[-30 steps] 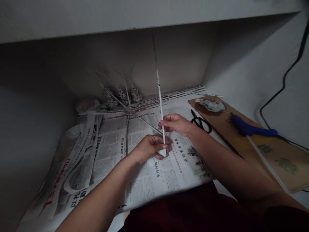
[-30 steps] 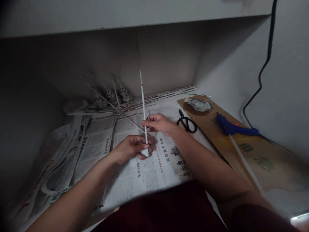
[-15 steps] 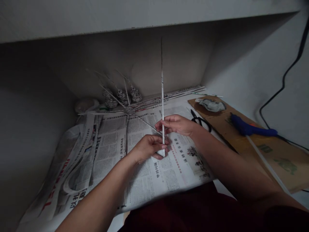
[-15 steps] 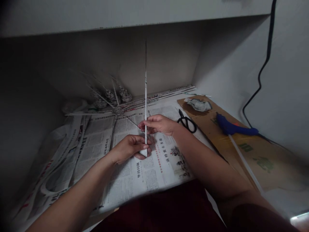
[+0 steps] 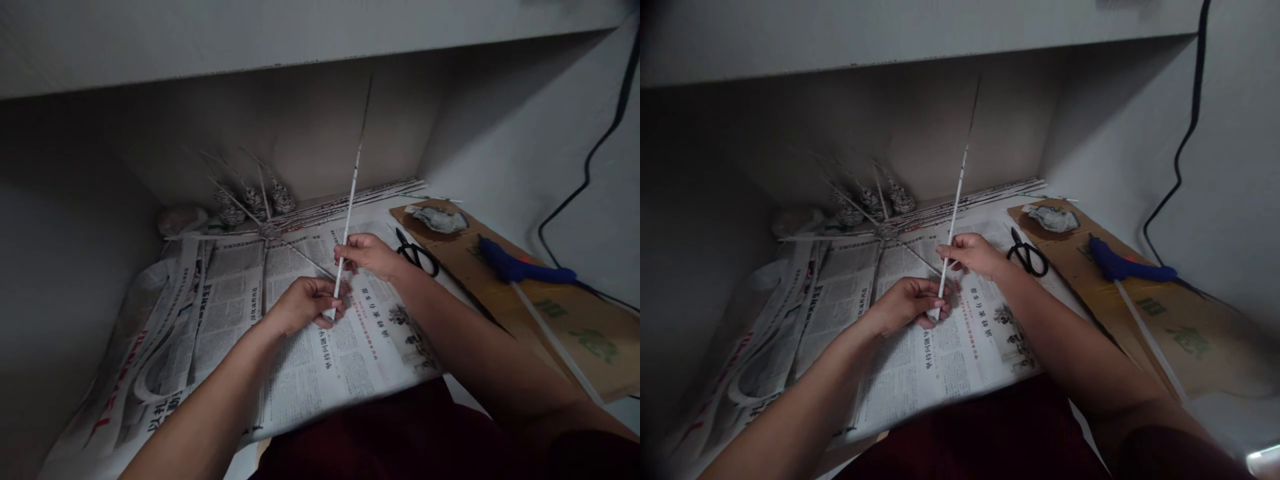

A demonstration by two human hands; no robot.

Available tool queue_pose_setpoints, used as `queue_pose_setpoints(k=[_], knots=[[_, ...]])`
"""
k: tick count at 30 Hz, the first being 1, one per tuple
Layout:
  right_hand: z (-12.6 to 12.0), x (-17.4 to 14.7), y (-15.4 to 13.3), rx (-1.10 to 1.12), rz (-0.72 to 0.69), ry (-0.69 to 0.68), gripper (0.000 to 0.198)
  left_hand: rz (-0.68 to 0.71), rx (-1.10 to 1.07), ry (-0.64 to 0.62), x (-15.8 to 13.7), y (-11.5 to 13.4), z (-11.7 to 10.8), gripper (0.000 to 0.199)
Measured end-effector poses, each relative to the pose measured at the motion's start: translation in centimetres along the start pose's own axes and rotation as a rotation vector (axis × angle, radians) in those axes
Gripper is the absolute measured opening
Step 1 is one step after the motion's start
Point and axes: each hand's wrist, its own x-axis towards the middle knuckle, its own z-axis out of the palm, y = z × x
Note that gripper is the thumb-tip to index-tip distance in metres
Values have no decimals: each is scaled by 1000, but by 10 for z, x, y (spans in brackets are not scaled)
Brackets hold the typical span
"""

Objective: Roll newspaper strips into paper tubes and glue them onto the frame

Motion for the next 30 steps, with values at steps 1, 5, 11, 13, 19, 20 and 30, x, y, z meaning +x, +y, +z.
queue_pose_setpoints(k=[1, 5, 11, 13, 19, 20, 30], knots=[[0, 0, 0, 14, 7, -17, 32, 1, 12, 7, 0, 1, -1, 32], [-3, -2, -3, 102, -9, -175, 32, 28, 40, 16, 0, 1, -6, 35], [0, 3, 3, 90, -13, 23, 35, 109, 56, 115, 2, 3, -20, 31], [3, 5, 4, 94, -23, 40, 35, 133, 88, 167, 0, 7, -25, 30], [23, -1, -2, 188, -47, -98, 32, 290, 198, 384, -28, 15, -44, 27], [28, -3, -3, 201, -48, -125, 32, 296, 214, 419, -35, 14, -48, 28], [89, -30, -11, 67, -113, -244, 31, 254, 36, 636, -100, -8, -91, 43]])
